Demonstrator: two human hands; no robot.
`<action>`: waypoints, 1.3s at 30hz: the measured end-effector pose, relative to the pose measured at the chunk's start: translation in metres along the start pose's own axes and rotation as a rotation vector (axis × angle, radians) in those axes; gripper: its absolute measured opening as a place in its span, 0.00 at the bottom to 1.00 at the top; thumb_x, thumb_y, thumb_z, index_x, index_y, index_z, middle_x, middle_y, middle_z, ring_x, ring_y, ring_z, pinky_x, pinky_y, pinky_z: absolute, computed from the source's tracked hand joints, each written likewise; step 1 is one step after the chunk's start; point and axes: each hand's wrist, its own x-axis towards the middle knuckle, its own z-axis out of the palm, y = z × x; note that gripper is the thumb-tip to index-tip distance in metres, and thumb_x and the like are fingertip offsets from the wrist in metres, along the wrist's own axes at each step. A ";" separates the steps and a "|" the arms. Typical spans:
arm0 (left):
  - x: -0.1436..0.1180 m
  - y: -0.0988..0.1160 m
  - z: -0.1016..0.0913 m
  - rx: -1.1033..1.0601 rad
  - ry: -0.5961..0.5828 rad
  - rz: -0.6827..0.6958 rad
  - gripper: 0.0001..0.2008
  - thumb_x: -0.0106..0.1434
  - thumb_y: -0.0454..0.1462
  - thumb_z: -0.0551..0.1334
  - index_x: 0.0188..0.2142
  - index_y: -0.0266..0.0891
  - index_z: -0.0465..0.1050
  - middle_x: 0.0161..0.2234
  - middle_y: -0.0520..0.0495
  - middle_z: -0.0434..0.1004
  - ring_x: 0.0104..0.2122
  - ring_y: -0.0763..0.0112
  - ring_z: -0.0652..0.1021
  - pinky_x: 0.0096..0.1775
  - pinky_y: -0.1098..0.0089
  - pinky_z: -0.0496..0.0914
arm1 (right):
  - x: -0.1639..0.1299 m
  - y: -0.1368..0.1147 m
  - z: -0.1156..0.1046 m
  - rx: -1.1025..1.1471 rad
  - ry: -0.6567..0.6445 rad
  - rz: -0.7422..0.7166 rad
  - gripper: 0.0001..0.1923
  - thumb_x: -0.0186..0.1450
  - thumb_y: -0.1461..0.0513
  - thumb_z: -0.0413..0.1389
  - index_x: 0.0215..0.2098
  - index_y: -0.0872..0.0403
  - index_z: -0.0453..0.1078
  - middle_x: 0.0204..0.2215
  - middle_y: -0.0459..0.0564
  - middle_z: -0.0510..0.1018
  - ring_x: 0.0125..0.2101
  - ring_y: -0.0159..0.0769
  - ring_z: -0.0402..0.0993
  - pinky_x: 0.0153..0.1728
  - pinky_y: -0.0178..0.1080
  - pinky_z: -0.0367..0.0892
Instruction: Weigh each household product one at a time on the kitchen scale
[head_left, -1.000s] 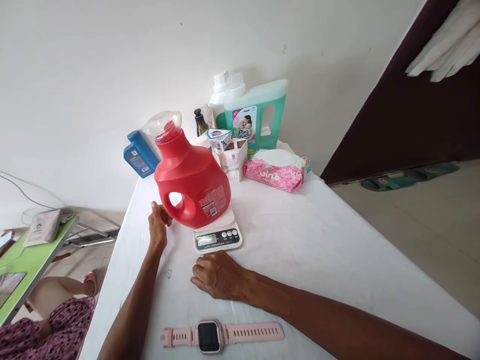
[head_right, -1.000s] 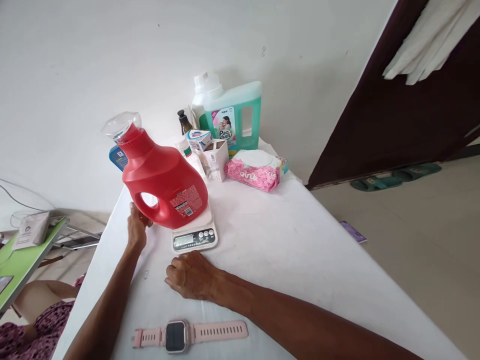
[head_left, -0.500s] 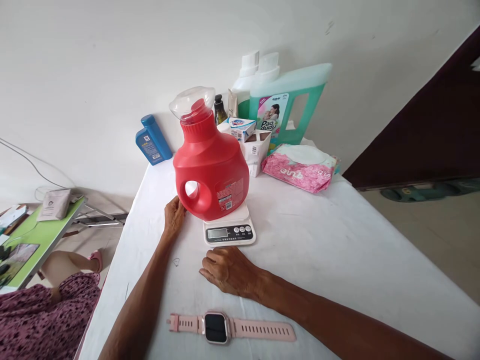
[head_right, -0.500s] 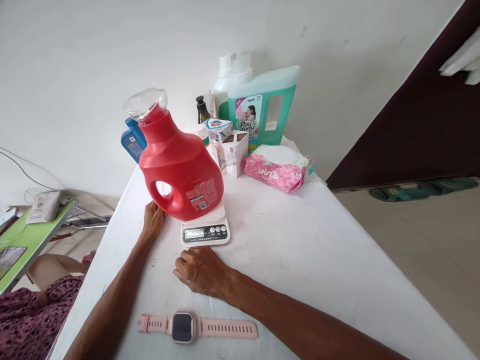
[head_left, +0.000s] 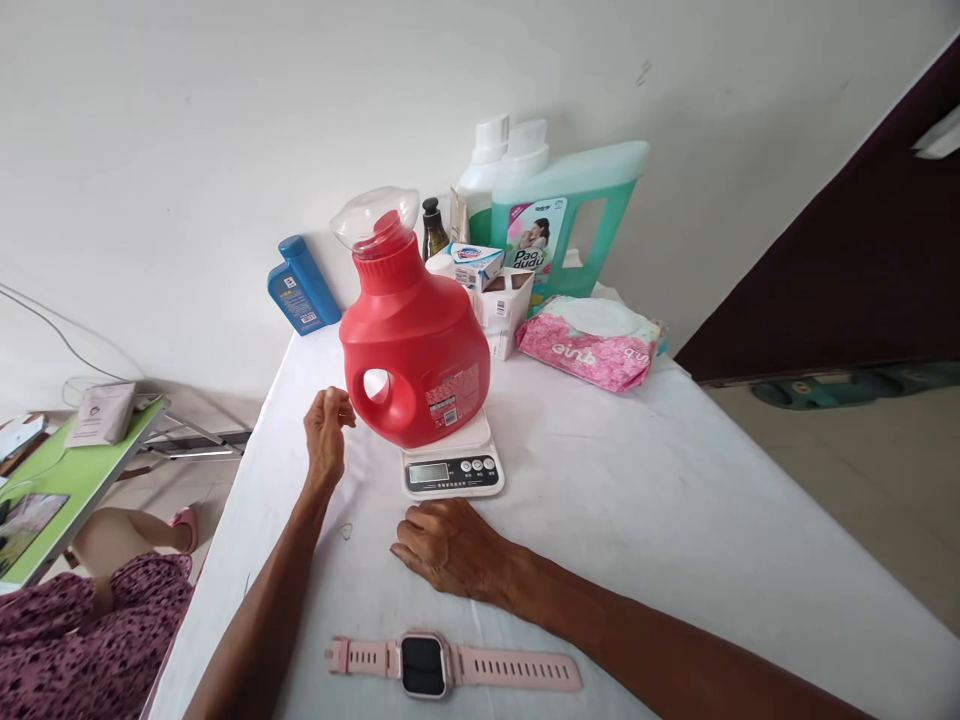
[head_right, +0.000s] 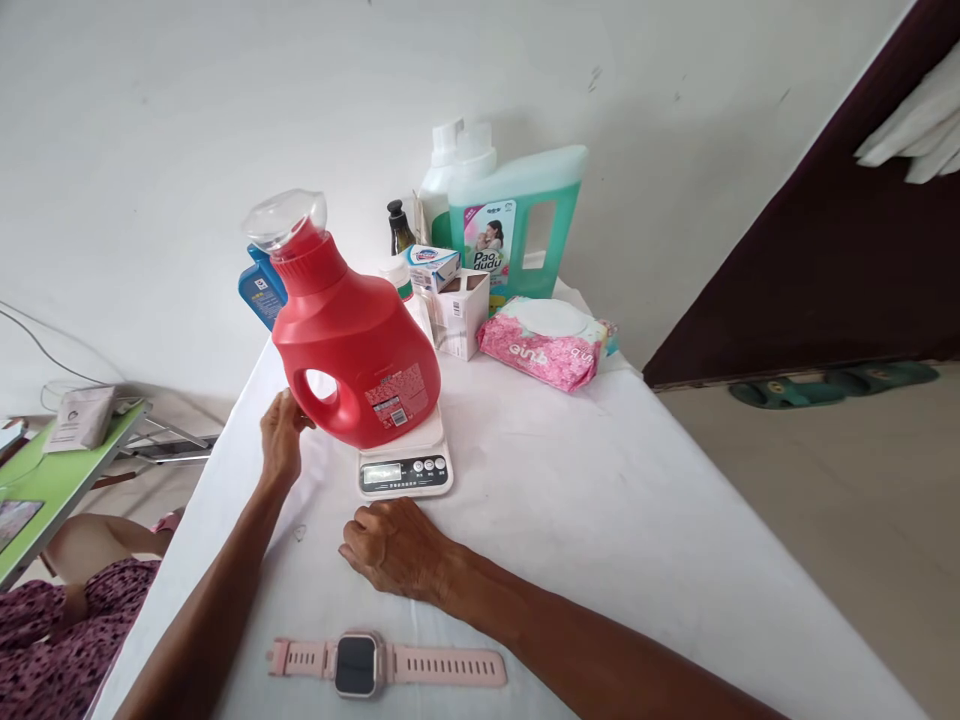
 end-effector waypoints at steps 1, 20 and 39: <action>-0.001 0.011 0.000 -0.032 -0.004 0.047 0.25 0.69 0.59 0.60 0.33 0.40 0.71 0.30 0.50 0.73 0.29 0.71 0.73 0.35 0.70 0.70 | 0.000 0.000 -0.001 0.000 -0.013 0.001 0.16 0.76 0.60 0.54 0.30 0.55 0.73 0.27 0.48 0.79 0.25 0.33 0.72 0.23 0.40 0.42; 0.009 0.092 0.042 -0.257 0.106 0.007 0.29 0.47 0.55 0.79 0.20 0.41 0.63 0.16 0.59 0.53 0.18 0.81 0.55 0.22 0.72 0.52 | -0.003 0.000 0.006 -0.014 0.005 0.004 0.14 0.73 0.61 0.57 0.28 0.54 0.69 0.26 0.46 0.78 0.24 0.31 0.69 0.23 0.40 0.43; 0.183 0.028 0.038 -0.149 0.537 0.169 0.32 0.49 0.55 0.77 0.17 0.43 0.58 0.15 0.58 0.54 0.18 0.79 0.56 0.21 0.70 0.54 | 0.000 0.004 0.040 -0.067 0.582 -0.031 0.22 0.70 0.65 0.56 0.19 0.51 0.55 0.16 0.43 0.61 0.18 0.31 0.53 0.22 0.43 0.35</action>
